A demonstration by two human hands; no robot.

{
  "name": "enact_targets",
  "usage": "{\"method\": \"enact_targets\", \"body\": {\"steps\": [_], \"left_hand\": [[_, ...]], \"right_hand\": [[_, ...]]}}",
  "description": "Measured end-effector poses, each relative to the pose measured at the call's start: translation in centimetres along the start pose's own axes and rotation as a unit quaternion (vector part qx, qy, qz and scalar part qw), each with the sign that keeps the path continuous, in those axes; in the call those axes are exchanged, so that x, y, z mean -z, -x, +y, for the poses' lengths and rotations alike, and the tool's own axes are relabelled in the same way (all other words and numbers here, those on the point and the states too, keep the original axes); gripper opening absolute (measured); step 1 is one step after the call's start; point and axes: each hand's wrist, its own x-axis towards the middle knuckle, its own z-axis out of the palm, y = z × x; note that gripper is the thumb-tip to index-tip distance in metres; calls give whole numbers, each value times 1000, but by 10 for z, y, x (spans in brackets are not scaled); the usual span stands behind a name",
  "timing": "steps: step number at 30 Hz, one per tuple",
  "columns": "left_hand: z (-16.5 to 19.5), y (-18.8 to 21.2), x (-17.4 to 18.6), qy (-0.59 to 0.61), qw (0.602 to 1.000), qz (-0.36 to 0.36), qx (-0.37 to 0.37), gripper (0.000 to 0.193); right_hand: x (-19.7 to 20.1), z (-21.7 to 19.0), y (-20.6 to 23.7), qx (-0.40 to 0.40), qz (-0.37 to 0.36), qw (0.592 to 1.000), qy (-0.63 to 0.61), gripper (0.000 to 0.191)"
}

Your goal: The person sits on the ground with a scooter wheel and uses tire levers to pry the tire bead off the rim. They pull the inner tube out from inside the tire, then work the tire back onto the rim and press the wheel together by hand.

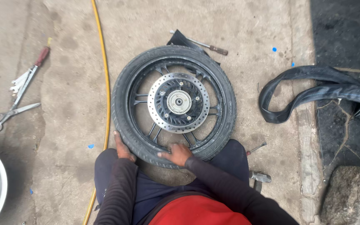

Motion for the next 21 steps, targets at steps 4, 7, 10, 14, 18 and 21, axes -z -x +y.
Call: {"method": "enact_targets", "body": {"steps": [4, 7, 10, 14, 18, 21], "left_hand": [[20, 44, -25, -18, 998, -40, -53, 80], [66, 85, -86, -49, 985, -108, -125, 72], [134, 123, -182, -98, 919, -271, -269, 71], [158, 156, -300, -332, 784, -330, -409, 85], [97, 169, -321, -481, 698, -397, -352, 57], [70, 160, -325, -497, 688, -381, -367, 45]], "right_hand": [[36, -23, 9, -13, -46, 999, -24, 84], [134, -71, 48, 30, 2, 999, -41, 86], [259, -102, 88, 99, 31, 959, -262, 80], [345, -86, 97, 153, 16, 736, -660, 70], [337, -39, 62, 270, 107, 591, -752, 59], [334, 0, 49, 310, 193, 572, -735, 55]]}}
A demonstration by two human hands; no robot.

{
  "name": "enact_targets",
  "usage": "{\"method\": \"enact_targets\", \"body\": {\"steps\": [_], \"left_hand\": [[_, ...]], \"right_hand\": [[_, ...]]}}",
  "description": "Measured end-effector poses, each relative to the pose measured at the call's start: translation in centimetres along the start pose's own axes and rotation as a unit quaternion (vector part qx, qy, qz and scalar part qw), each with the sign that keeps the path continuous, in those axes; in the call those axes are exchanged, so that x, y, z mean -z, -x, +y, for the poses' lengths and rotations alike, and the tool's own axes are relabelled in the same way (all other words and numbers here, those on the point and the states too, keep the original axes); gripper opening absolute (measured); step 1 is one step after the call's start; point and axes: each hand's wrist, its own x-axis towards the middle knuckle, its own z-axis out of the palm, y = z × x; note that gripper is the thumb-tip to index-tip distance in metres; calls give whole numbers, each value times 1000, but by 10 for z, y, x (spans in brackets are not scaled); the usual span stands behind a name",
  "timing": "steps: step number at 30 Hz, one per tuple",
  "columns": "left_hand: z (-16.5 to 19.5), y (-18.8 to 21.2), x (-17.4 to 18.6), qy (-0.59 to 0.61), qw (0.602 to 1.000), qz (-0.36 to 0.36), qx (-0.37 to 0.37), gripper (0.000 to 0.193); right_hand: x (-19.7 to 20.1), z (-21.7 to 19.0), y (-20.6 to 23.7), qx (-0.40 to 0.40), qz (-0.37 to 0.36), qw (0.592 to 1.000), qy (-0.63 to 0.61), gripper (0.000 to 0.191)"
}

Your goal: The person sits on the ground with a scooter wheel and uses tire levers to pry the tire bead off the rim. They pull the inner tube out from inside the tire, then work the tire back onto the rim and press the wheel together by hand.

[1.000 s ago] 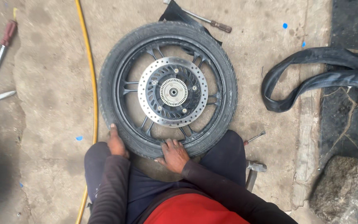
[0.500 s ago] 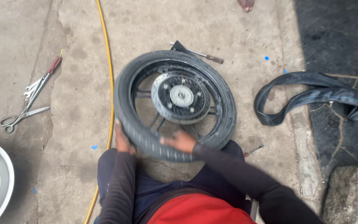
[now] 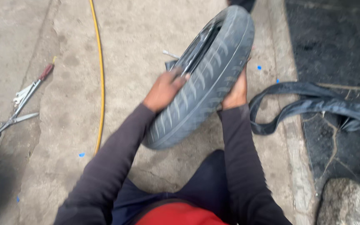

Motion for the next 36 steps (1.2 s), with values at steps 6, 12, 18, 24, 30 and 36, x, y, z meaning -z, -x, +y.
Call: {"method": "enact_targets", "body": {"steps": [6, 12, 18, 24, 30, 36], "left_hand": [[15, -66, -21, -104, 991, 23, -75, 39], [23, -86, -4, -100, 994, 32, -2, 35], [11, -94, 43, -105, 992, 75, -10, 34], [-1, -99, 69, -65, 993, 99, -3, 32], [-25, -69, 85, -77, 990, 117, -28, 33], [-37, 18, 108, 45, 992, 112, 26, 34]], "right_hand": [[30, -2, -28, 66, 11, 989, -135, 64], [18, 66, -59, 180, -93, 934, -293, 89], [-8, 117, -67, 73, -126, 929, -341, 93], [-1, 159, -34, -42, -326, 939, -102, 100], [22, 187, -21, -207, -298, 924, -118, 104], [-32, 215, 60, -211, -253, 940, -91, 93]]}}
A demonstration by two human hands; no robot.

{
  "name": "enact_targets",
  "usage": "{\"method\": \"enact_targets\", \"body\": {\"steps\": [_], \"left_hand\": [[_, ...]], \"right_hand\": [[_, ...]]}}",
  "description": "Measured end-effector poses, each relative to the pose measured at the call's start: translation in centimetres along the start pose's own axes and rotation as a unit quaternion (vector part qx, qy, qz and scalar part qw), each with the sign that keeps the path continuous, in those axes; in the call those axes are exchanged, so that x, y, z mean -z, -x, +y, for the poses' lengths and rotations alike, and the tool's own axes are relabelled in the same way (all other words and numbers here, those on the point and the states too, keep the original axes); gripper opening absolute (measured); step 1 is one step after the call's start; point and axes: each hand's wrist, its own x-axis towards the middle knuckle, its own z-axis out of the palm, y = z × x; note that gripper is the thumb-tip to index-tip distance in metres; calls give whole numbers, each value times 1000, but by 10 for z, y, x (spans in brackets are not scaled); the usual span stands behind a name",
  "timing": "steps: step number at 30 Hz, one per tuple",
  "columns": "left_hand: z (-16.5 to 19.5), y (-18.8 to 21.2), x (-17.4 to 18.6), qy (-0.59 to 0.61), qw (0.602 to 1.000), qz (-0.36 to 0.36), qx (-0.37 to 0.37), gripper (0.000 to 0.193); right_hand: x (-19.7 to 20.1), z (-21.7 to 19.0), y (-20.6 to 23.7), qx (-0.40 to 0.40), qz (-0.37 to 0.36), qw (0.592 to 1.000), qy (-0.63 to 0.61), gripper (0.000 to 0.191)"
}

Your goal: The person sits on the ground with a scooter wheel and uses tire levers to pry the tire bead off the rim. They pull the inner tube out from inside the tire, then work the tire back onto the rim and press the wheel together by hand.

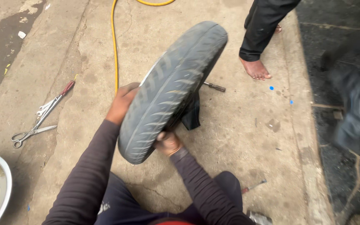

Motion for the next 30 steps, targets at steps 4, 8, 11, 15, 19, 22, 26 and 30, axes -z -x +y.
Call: {"method": "enact_targets", "body": {"steps": [4, 8, 11, 15, 19, 22, 26, 30], "left_hand": [[20, 0, 10, -49, 997, 23, -62, 34], [48, -55, -8, -7, 998, -14, 54, 39], [48, -59, -29, -107, 992, -58, -36, 43], [32, -22, -44, -239, 966, 28, -91, 37], [29, -19, -42, -374, 916, 82, -121, 27], [35, -41, -31, -412, 888, 121, -165, 26], [29, -71, -9, -489, 842, 119, -195, 26], [13, -94, -5, -507, 825, 116, -222, 21]], "right_hand": [[-70, -20, 5, 72, 133, 988, -5, 80], [-82, -100, -27, 151, 185, 970, -34, 74], [-62, -143, -49, 188, 147, 970, -44, 69], [-40, -157, -52, 206, -4, 972, -115, 70], [-33, -126, -40, 179, 30, 966, -185, 81], [-21, -78, -37, 185, 51, 974, -119, 86], [22, -9, -18, 95, -8, 991, -99, 88], [65, 15, 10, -22, -118, 993, 11, 79]]}}
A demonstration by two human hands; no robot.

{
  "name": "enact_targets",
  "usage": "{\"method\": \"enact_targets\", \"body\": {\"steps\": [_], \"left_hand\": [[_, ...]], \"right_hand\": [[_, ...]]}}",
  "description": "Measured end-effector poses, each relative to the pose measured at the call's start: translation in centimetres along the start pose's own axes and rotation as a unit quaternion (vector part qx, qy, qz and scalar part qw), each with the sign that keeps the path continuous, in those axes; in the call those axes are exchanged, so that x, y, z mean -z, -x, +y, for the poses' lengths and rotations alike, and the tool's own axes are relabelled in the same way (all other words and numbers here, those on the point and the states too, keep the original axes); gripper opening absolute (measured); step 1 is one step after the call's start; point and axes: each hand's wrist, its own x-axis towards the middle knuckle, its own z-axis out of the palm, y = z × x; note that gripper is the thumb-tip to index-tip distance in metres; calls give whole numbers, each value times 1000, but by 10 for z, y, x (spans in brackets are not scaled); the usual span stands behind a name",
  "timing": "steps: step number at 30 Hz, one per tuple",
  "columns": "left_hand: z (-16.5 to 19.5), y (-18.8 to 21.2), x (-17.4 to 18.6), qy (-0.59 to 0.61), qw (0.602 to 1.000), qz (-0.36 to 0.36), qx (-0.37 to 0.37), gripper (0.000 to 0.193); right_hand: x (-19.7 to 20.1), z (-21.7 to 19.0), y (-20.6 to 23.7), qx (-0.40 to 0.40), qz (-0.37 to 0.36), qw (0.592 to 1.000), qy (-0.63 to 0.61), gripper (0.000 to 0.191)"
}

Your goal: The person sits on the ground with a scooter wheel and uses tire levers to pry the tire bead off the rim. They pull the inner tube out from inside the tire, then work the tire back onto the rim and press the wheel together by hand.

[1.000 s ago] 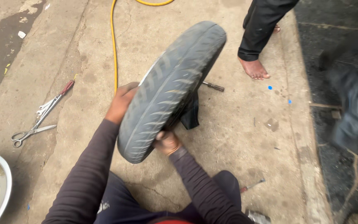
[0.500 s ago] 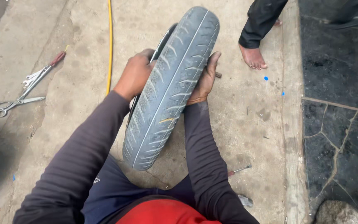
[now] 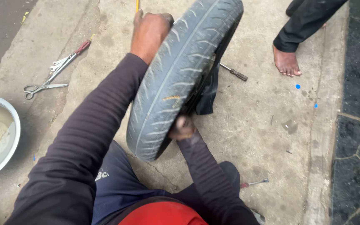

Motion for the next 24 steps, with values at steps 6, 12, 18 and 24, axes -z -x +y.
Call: {"method": "enact_targets", "body": {"steps": [6, 12, 18, 24], "left_hand": [[8, -4, -4, 45, 997, 61, 22, 22], [-16, 161, -17, 323, 928, -15, 185, 48], [-32, 331, -39, 525, 743, -152, 387, 54], [-24, 145, 14, 663, 645, -98, 366, 47]], "right_hand": [[-6, -4, 24, -110, -26, 993, 44, 84], [-16, 17, 38, -112, 26, 991, 75, 86], [-54, 31, 38, -155, 40, 984, 77, 89], [-115, -63, -76, 89, 362, 925, 72, 69]]}}
